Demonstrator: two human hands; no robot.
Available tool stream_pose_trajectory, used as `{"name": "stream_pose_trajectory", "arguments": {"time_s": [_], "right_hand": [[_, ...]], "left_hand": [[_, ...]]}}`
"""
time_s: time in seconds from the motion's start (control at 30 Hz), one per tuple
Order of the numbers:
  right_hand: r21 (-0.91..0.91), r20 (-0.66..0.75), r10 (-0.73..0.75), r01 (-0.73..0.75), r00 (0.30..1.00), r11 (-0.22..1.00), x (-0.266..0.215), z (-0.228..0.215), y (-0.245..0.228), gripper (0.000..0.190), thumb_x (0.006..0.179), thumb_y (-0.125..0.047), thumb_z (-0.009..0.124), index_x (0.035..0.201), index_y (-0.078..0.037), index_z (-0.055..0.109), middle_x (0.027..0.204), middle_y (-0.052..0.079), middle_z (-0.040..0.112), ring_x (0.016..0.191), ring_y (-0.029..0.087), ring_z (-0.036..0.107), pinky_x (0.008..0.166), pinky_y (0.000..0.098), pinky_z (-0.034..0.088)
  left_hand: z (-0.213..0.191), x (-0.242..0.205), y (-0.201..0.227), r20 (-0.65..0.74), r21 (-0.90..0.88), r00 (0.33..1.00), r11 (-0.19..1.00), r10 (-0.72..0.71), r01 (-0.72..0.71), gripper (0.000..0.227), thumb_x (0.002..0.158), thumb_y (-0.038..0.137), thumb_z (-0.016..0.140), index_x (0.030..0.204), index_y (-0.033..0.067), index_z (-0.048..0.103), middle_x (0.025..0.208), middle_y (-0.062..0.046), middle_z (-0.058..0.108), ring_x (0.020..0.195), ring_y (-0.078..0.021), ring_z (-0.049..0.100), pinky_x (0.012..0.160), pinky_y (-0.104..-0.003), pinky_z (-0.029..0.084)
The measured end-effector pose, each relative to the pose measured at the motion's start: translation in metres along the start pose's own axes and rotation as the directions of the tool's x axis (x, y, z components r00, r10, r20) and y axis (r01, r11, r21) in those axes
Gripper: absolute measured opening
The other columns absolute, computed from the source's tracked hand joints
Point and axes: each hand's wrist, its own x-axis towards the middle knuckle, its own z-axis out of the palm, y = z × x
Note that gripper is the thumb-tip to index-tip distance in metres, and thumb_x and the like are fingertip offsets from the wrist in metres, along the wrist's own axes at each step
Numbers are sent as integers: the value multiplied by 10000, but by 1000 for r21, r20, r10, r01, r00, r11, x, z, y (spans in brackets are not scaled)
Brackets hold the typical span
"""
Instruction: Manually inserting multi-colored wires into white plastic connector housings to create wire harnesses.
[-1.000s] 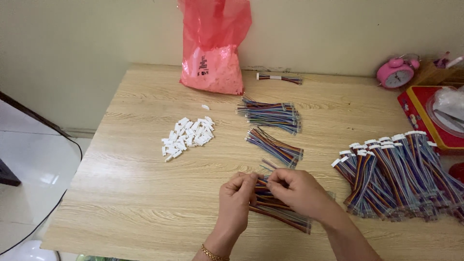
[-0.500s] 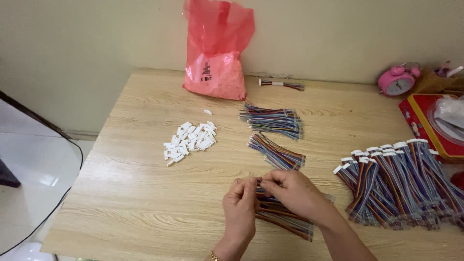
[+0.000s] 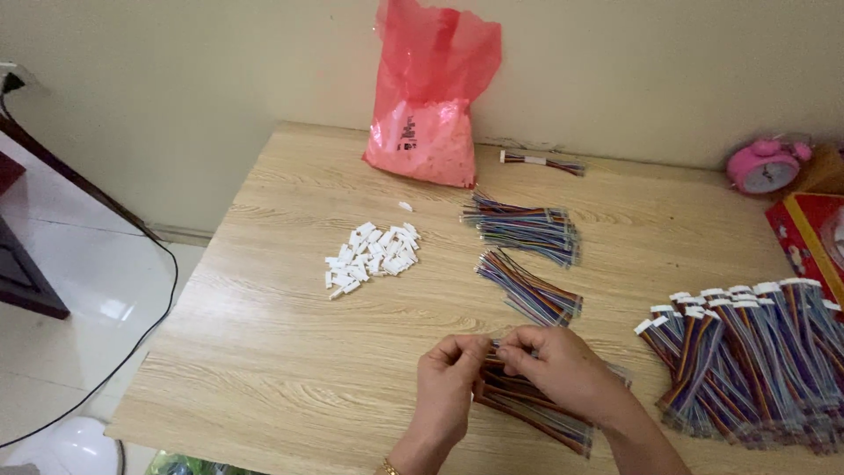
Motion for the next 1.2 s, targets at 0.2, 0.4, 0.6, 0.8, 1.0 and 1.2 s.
{"name": "stream_pose_trajectory", "arguments": {"time_s": [0.2, 0.4, 0.6, 0.8, 1.0, 1.2], "right_hand": [[145, 26, -35, 30, 999, 989, 14, 5, 5, 244, 885, -250, 675, 980, -53, 785, 796, -12, 810, 744, 67, 706, 714, 271, 582], [5, -46, -76, 76, 996, 997, 24, 7, 0, 268, 907, -287, 681, 914, -32, 762, 748, 15, 775, 704, 79, 680, 689, 277, 574], [64, -63, 42, -38, 997, 997, 25, -9, 35, 249, 902, -266, 689, 924, -31, 769, 696, 33, 743, 674, 115, 661, 676, 301, 573], [217, -17, 9, -5, 1000, 976, 56, -3, 113, 221, 918, -218, 695, 894, -10, 765, 737, 29, 740, 737, 106, 685, 741, 288, 581], [303, 73, 269, -278, 960, 911, 71, -21, 127, 223, 926, -222, 713, 946, -6, 765, 764, 50, 744, 773, 135, 724, 779, 311, 608], [288, 25, 231, -228, 973, 930, 73, -23, 104, 238, 936, -287, 725, 964, -54, 764, 760, 47, 776, 747, 122, 732, 747, 293, 595]], "left_hand": [[-3, -2, -2, -38, 65, 989, 988, 143, -140, 165, 963, 179, 717, 926, 18, 720, 705, -9, 654, 545, -52, 507, 480, -215, 418], [-15, 21, 2, 47, 113, 988, 982, 148, -152, 184, 949, 206, 710, 929, 23, 715, 747, -7, 676, 574, -62, 539, 498, -224, 454], [-48, 103, 92, 168, 826, 920, 458, 356, -328, 274, 975, 341, 671, 1076, 114, 786, 925, -83, 779, 765, -224, 702, 665, -371, 564], [-68, 239, 123, 97, 977, 800, 97, 592, -190, 392, 902, 438, 706, 1059, 82, 753, 943, -172, 761, 875, -368, 718, 755, -473, 561], [-44, 291, 115, 5, 995, 873, -89, 488, 44, 513, 834, 516, 748, 997, 33, 688, 945, -207, 728, 900, -375, 714, 791, -488, 563], [-87, 337, 68, 65, 998, 863, -35, 502, -55, 175, 922, 185, 638, 1025, 109, 757, 1000, -192, 746, 964, -394, 715, 843, -504, 572]]}}
